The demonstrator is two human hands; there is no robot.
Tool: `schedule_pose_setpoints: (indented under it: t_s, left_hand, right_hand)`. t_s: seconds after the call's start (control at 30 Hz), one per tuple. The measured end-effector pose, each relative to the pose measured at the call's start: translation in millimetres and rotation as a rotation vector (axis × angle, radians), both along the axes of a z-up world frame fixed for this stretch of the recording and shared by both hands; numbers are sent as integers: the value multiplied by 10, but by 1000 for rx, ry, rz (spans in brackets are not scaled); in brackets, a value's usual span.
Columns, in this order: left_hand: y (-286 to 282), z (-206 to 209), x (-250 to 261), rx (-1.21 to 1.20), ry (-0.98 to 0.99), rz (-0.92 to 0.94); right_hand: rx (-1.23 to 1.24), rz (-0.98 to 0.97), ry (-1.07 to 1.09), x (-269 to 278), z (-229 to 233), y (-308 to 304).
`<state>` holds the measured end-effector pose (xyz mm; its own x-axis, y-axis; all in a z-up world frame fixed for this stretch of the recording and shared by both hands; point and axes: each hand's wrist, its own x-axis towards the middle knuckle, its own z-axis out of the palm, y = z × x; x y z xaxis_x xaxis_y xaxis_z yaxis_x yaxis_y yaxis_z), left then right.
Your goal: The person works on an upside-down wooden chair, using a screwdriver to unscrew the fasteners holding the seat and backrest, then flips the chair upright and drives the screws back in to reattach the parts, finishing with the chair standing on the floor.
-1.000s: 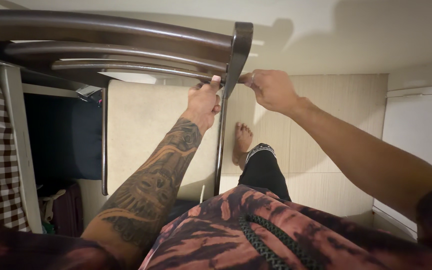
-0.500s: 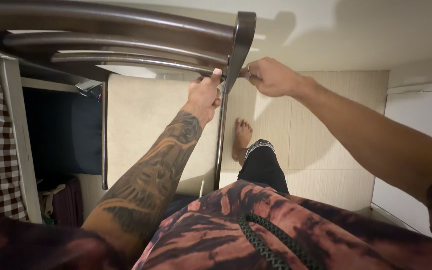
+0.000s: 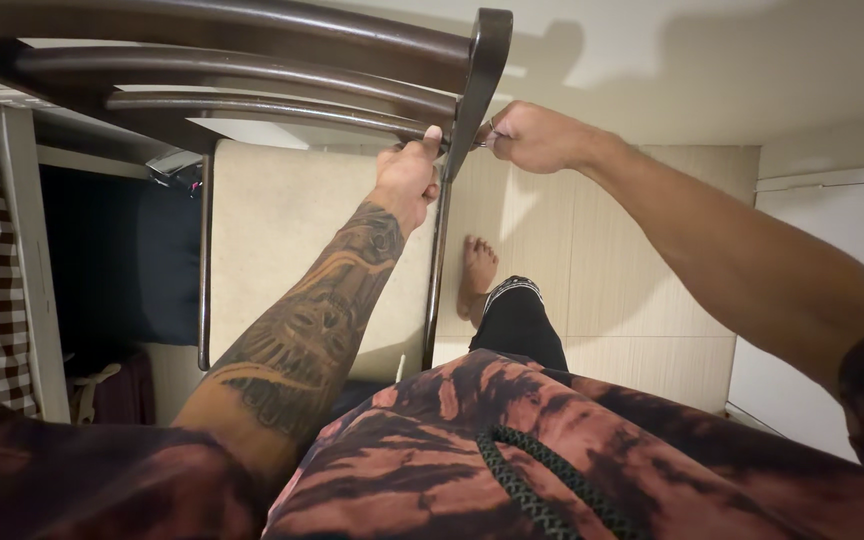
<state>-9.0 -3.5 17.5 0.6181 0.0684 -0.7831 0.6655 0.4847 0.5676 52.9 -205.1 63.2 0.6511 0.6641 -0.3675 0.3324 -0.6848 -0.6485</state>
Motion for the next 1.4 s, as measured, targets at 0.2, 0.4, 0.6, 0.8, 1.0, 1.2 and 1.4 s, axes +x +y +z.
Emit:
schedule_pose_setpoints:
  t_s: [0.2,0.4,0.6,0.8,1.0,1.2,1.4]
  left_hand:
    - [-10,-22,-1,38,-9,-11]
    - [-9,-88,-2,23,-49,-13]
    - [-3,-87,-14,15,-64,-13]
    - [15,-49,-10,34,-48,-37]
    - [1,-18,1,64,-10,-15]
    - [23,-92,-3,43,-76,-66]
    - [30,-90,20,40,-57,-72]
  right_hand:
    - [255,-33,-264,-140,-30,25]
    - [273,-11,-504,-317,-212,31]
    - [386,-10,-386,-239,-339,-39]
    - [202,-266,137,-61,-338,-22]
    - [309,-368,636,83,-332,-50]
    - [442,-401,1001,100,-622,-200]
    - [663,-494,1175,-110,-812,-248]
